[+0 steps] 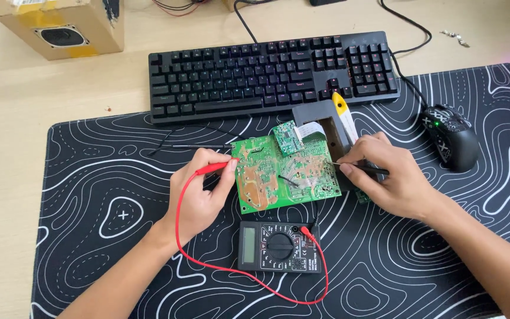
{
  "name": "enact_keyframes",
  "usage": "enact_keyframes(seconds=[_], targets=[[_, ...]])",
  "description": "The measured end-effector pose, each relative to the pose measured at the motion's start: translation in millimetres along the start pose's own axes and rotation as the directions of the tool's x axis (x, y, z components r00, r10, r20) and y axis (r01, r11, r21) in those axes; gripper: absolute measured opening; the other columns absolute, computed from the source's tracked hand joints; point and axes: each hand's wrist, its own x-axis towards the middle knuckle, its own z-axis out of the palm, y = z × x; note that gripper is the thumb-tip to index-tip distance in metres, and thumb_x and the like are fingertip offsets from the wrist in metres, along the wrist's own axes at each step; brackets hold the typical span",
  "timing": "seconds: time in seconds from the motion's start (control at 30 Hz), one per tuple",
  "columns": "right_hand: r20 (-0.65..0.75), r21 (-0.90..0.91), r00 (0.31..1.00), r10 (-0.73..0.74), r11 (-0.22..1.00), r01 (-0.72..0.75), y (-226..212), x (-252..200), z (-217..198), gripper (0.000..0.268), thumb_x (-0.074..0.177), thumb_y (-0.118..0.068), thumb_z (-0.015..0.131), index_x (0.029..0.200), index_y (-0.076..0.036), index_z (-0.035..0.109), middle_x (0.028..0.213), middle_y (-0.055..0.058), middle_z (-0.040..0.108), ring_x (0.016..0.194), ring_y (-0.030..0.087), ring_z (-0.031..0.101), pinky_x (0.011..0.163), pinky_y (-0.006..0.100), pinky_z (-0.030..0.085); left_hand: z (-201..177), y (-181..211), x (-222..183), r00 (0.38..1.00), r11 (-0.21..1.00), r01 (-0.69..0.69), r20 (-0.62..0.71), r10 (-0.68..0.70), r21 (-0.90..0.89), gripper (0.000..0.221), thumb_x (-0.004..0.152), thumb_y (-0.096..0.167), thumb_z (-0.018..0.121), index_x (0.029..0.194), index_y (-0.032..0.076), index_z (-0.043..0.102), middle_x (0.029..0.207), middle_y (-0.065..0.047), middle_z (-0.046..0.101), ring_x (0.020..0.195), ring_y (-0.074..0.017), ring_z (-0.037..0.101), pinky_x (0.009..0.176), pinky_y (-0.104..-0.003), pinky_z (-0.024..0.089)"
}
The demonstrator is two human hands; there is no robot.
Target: Using a digital multimeter to test various electrical points on a circuit board.
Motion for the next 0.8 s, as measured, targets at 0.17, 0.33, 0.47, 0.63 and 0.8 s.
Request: enact_keyframes(seconds=[0.17,0.33,0.47,0.63,0.8], targets=[[0.01,0.008,1.0,0.006,1.0,-0.006,-1.3,0.4,-0.1,0.009,0.102,-0.009,0.078,0.107,-0.008,0.086,0.076,0.007,0.074,0.075,0.023,0.073,0.092,0.042,0.052,1.0,-1.2,-1.5,1.0,1.0,-0.01,0.004,0.01,-0.001,0.008,0.108,0.009,0.08,0.111,0.004,0.076,0.088,-0.015,0.08,0.078,-0.0311,0.085,0.076,-0.039,0.071],[0.001,0.007,1.0,0.02,1.0,-0.02,-2.3,0.8,0.2,0.008,0.102,-0.008,0.079,0.107,-0.007,0.085,0.077,0.007,0.074,0.076,0.023,0.071,0.092,0.042,0.052,1.7,-3.6,-2.5,0.999,0.999,-0.047,-0.006,0.047,0.016,0.008,0.108,0.008,0.08,0.11,0.003,0.075,0.089,-0.016,0.08,0.08,-0.0334,0.085,0.076,-0.038,0.07],[0.002,0.018,1.0,0.02,1.0,-0.02,-2.6,0.4,0.5,0.01,0.102,-0.008,0.078,0.108,-0.006,0.085,0.077,0.009,0.075,0.075,0.024,0.072,0.091,0.043,0.052,1.7,-1.6,-2.6,0.999,0.999,-0.05,0.001,0.05,0.019,0.007,0.108,0.007,0.08,0.109,0.003,0.075,0.088,-0.015,0.08,0.079,-0.0327,0.085,0.076,-0.038,0.071],[0.002,0.01,1.0,-0.003,1.0,0.003,-1.3,1.1,0.1,0.009,0.102,-0.008,0.078,0.107,-0.007,0.086,0.077,0.007,0.075,0.077,0.023,0.074,0.093,0.041,0.051,2.9,-2.0,-1.3,0.998,0.998,-0.058,-0.004,0.059,0.027,0.009,0.108,0.009,0.081,0.109,0.003,0.074,0.089,-0.016,0.079,0.082,-0.0337,0.085,0.076,-0.037,0.07],[0.001,0.005,1.0,-0.016,1.0,0.016,-2.1,1.4,0.0,0.009,0.102,-0.008,0.078,0.108,-0.006,0.086,0.077,0.007,0.075,0.077,0.024,0.074,0.093,0.043,0.051,0.7,-7.7,-1.9,0.999,1.0,0.012,0.03,-0.011,-0.01,0.011,0.11,0.012,0.078,0.116,0.003,0.073,0.092,-0.015,0.08,0.085,-0.0333,0.086,0.08,-0.041,0.071]])
